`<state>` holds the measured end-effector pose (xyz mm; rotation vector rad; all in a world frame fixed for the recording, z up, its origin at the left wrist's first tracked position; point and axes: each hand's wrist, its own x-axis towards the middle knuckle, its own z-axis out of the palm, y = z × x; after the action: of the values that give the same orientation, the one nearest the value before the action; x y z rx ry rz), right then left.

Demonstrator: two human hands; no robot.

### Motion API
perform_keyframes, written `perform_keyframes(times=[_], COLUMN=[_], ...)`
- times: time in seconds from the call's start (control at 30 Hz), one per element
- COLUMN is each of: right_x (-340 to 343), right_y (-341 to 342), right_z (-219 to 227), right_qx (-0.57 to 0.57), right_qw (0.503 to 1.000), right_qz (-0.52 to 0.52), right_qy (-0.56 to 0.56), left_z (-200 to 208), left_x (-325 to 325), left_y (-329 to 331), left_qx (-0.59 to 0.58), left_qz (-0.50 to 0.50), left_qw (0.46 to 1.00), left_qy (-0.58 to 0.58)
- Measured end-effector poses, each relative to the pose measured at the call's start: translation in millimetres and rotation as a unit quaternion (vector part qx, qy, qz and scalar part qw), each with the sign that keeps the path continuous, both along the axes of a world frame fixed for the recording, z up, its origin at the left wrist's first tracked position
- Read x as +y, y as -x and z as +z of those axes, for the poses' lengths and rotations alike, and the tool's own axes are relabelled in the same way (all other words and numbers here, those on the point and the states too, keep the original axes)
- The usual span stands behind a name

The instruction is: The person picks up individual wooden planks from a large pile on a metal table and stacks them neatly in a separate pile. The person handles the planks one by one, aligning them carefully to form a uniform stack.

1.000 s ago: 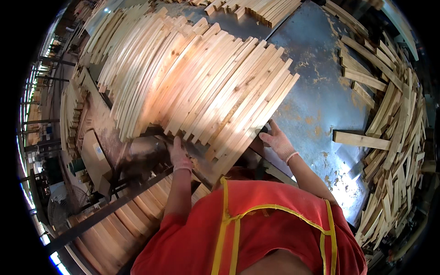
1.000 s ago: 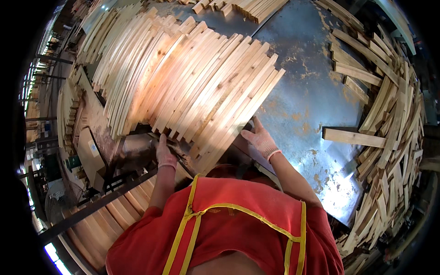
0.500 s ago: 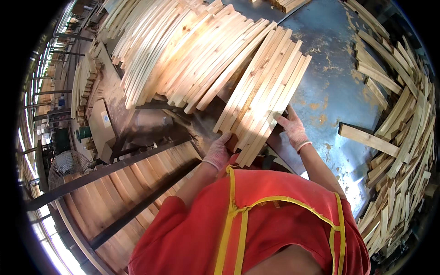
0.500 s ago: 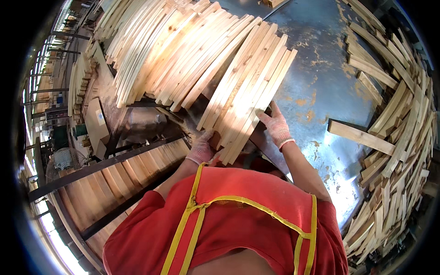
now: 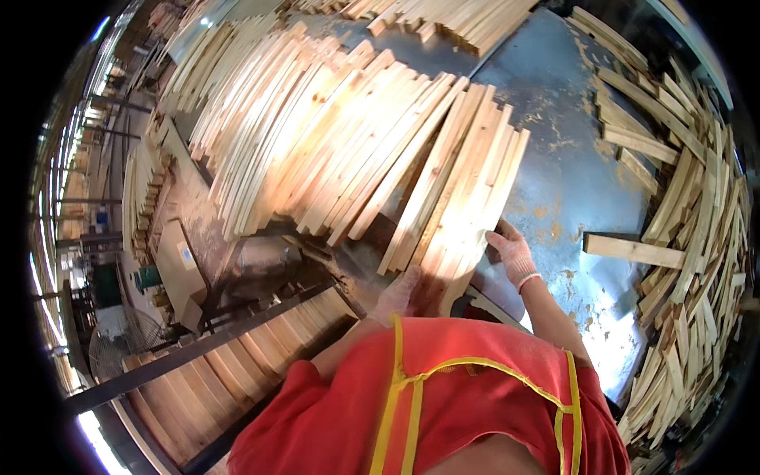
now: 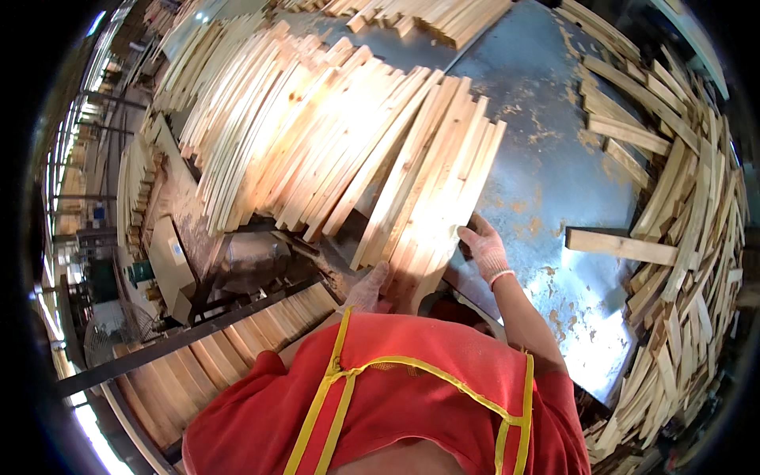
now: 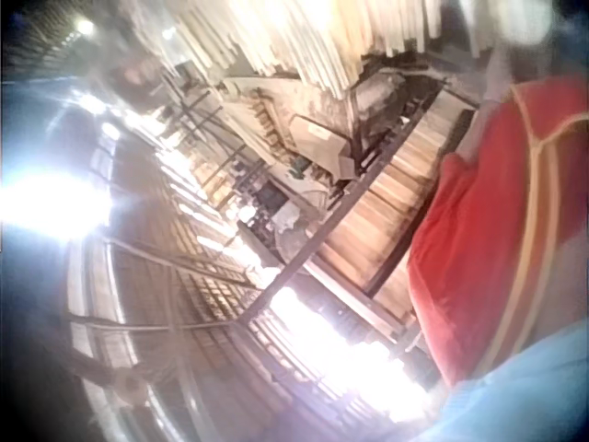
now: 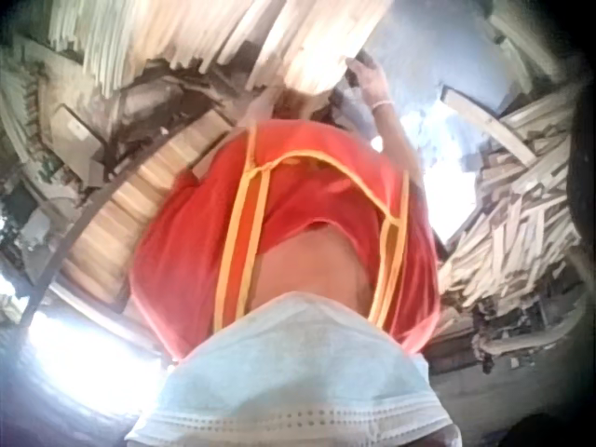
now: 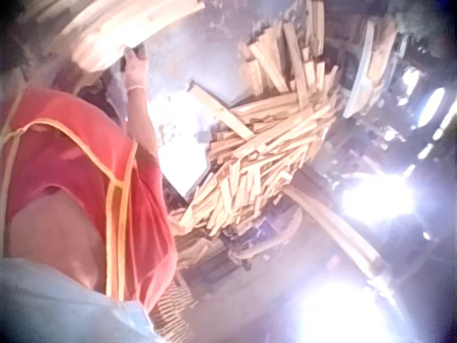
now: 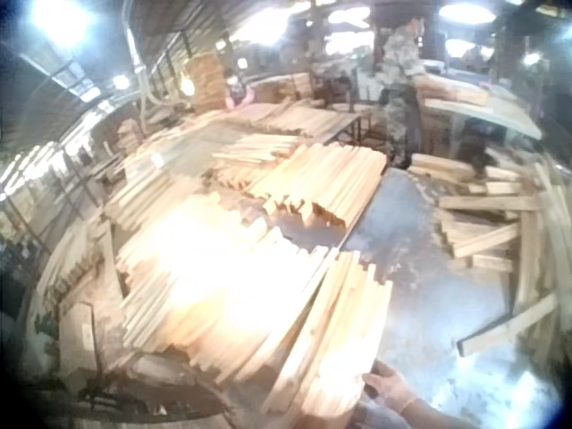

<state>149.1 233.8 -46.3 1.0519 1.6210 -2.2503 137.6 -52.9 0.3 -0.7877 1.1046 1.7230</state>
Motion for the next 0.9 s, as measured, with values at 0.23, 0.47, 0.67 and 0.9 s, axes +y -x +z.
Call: perform_keyframes(times=[0.23,0.47,0.67,0.9], right_x=[-9.6,-17.9,-41.3,-35.6], right_y=[3.8,11.7,21.9,30.6], right_z=[-4.8,5.2,-4.7,-25.8], right_qx=[-0.010,-0.039,-0.045,-0.106], right_qw=[0.995,0.997,0.987,0.955], right_qz=[-0.091,-0.022,0.001,0.091], right_qy=[0.033,-0.059,-0.155,-0.261], left_z=[69.7,46.8,42.4,18.6], left_x=[-23.3,90.1,-54.9,-142.4], left_y=[98.2,185.9,223.1,278.4], left_qx=[0.009,0.330,0.616,0.640], left_qz=[-0.111,-0.434,-0.456,-0.437], left_qw=[0.969,0.833,0.591,0.066], left_qy=[-0.222,0.096,0.251,0.628])
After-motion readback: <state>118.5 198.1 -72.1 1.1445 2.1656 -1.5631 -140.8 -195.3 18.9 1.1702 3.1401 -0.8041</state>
